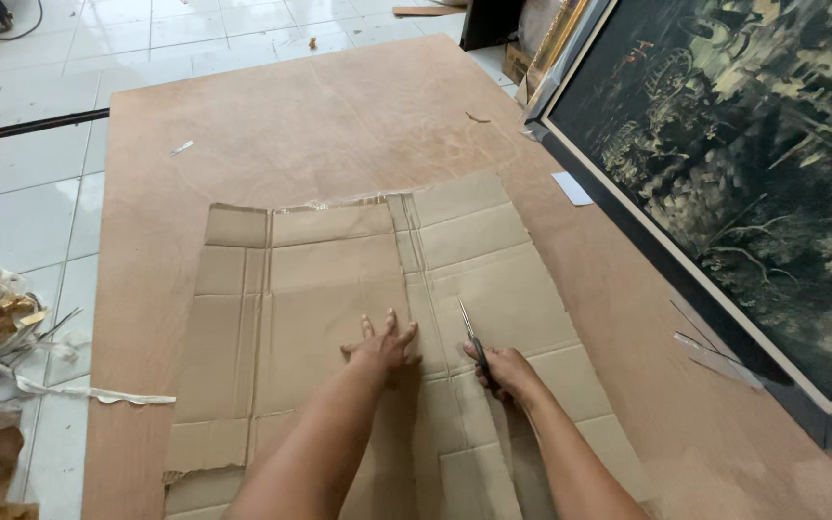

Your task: The person cuts a large piece of cardboard into smaller rectangular pieces using scissors. They then use a staple gun to attach the cardboard pieces to the corners of a framed artwork. Finally, the person places the framed artwork against a wall with other framed artworks.

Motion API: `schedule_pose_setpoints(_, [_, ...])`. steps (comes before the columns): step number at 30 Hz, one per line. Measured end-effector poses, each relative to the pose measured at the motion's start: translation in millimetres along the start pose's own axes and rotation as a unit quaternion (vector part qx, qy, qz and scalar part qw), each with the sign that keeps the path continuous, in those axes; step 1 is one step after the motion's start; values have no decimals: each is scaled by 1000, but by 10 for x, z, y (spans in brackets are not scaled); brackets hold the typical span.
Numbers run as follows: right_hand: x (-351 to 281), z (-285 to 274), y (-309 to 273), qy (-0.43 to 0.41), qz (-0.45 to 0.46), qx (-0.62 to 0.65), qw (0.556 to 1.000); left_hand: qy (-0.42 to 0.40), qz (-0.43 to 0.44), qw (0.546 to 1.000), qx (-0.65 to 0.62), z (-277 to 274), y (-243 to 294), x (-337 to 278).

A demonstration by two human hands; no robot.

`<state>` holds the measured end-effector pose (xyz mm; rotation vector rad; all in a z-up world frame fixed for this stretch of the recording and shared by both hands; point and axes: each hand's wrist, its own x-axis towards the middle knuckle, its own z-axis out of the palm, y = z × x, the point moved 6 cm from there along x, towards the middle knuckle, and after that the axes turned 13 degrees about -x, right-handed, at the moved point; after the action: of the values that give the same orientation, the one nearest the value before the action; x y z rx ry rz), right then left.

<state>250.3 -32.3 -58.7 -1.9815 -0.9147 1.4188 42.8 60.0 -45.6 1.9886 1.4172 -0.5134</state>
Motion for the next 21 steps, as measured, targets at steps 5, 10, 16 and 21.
schedule_pose_setpoints(5, [18, -40, 109, 6, -21, -11, 1000, 17, 2, 1000, -24, 22, -7, -36])
schedule_pose_setpoints(10, [13, 0, 111, 2, 6, 22, 1000, 15, 12, 1000, 17, 102, -43, 5])
schedule_pose_setpoints(16, [111, 12, -172, 11, -9, 15, 1000, 10, 12, 1000, 10, -37, 50, -136])
schedule_pose_setpoints(21, [50, -16, -144, 19, -19, 4, 1000, 15, 10, 1000, 9, 85, 16, -77])
